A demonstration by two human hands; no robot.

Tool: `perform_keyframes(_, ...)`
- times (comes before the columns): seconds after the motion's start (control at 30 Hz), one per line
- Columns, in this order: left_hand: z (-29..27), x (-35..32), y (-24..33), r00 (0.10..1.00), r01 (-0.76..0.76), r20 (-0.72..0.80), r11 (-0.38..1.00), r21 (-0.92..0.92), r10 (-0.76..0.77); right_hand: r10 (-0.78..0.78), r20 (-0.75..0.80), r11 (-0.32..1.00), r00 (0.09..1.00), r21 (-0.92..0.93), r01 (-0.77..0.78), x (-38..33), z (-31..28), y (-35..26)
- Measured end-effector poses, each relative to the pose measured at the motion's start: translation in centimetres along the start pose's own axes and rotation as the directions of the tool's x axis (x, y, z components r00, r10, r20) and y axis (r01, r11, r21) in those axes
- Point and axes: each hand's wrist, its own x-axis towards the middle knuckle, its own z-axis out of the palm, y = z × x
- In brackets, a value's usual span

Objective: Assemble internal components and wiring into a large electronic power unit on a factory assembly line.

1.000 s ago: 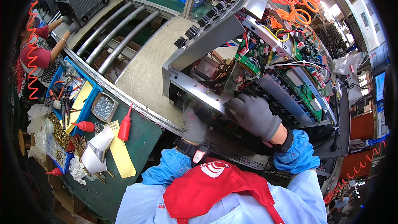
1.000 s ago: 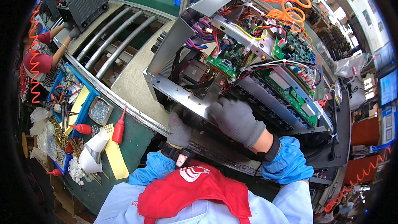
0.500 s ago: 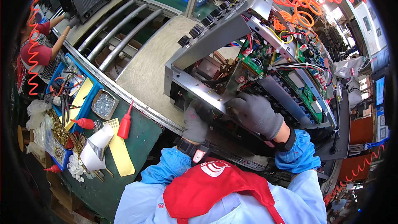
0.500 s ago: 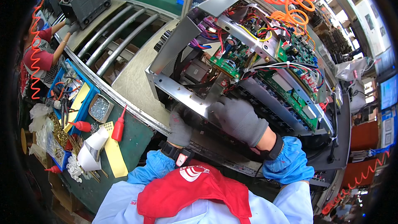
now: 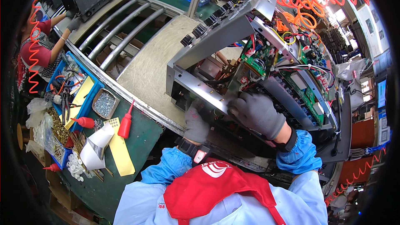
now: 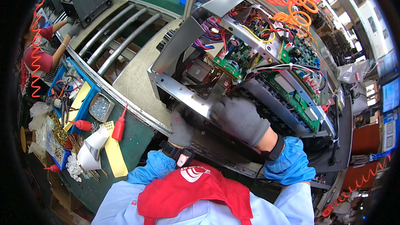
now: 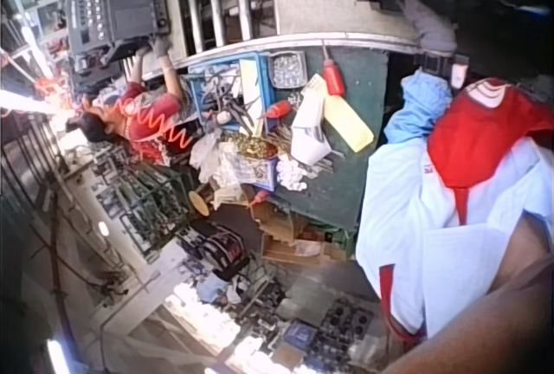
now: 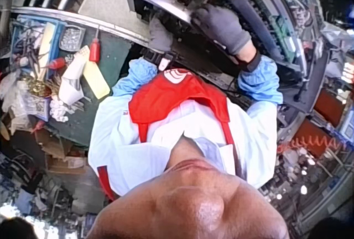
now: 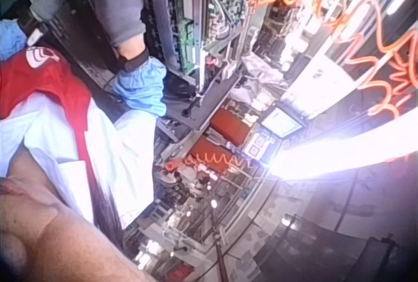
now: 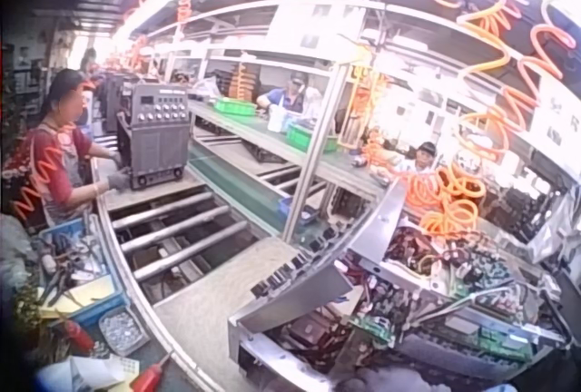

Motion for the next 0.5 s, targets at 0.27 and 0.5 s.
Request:
perform_keyframes(0.27, 5.2, -2.5, 2.1, 0.983, -0.138, -0.075, 0.946, 0.294, 0.167, 0.071, -0.019, 0.997, 0.997, -0.008, -0.071, -0.2, 0.8, 0.0)
perform_keyframes(0.5, 6.4, -3.2, 4.1, 0.971, 0.17, -0.128, 0.958, -0.232, -0.204, 0.133, -0.044, 0.951, 0.99, 0.286, -0.115, -1.0, 0.4, 0.6)
